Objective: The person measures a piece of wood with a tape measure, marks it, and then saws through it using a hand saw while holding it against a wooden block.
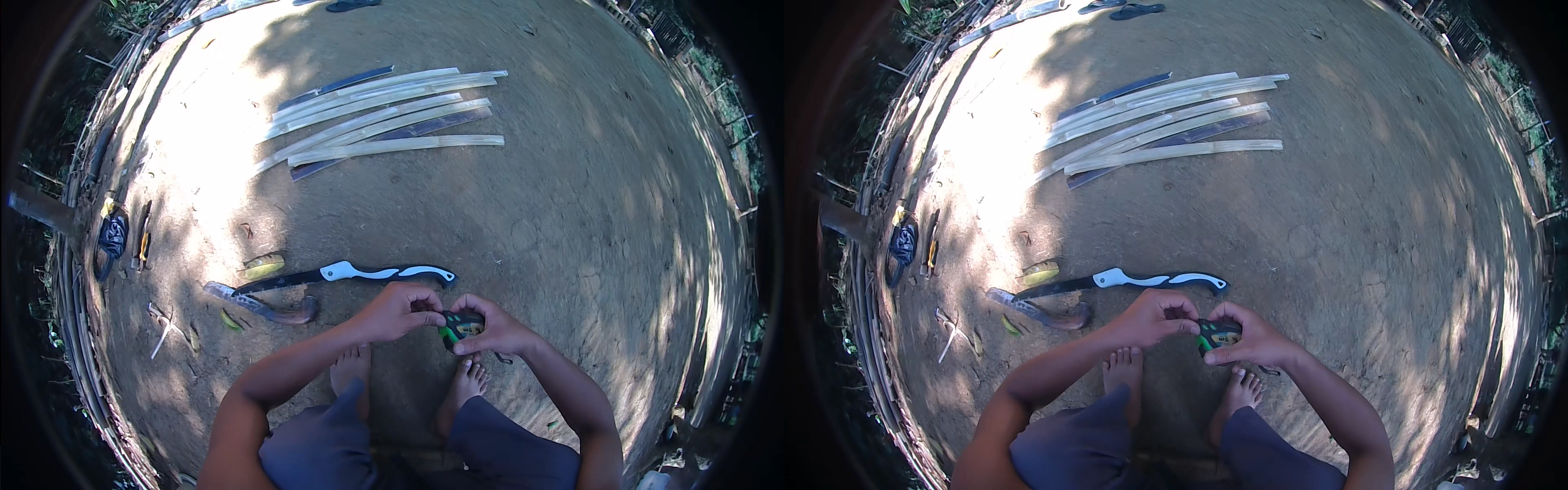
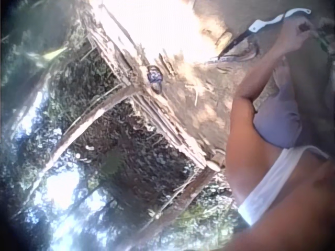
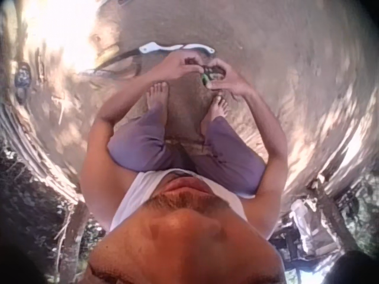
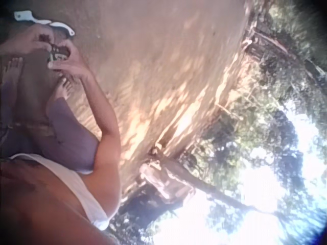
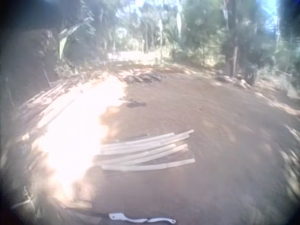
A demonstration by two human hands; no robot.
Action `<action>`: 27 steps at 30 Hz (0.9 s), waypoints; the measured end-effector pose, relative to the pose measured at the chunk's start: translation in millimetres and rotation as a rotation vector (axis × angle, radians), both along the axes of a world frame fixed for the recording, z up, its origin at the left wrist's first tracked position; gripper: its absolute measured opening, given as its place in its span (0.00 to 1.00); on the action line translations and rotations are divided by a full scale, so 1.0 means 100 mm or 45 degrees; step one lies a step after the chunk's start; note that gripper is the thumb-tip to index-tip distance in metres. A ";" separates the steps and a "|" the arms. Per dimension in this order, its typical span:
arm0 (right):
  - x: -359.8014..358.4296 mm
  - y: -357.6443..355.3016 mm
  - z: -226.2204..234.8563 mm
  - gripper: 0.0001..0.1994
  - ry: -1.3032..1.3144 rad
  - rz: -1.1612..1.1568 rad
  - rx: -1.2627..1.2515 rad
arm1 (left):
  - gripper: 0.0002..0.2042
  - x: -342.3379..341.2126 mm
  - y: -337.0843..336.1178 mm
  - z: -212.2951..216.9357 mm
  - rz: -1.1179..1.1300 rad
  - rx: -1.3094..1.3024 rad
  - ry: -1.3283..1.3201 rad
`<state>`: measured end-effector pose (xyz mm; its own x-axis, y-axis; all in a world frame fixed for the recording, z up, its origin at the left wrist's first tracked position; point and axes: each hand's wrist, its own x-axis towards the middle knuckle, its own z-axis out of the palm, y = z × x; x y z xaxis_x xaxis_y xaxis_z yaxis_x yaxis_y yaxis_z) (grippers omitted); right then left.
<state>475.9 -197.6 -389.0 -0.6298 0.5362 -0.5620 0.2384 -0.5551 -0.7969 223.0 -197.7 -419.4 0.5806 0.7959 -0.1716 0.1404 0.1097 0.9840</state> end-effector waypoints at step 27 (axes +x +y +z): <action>0.62 -0.03 -1.26 0.14 -0.616 0.265 0.684 | 0.15 -1.85 1.23 -0.46 0.579 -0.388 0.193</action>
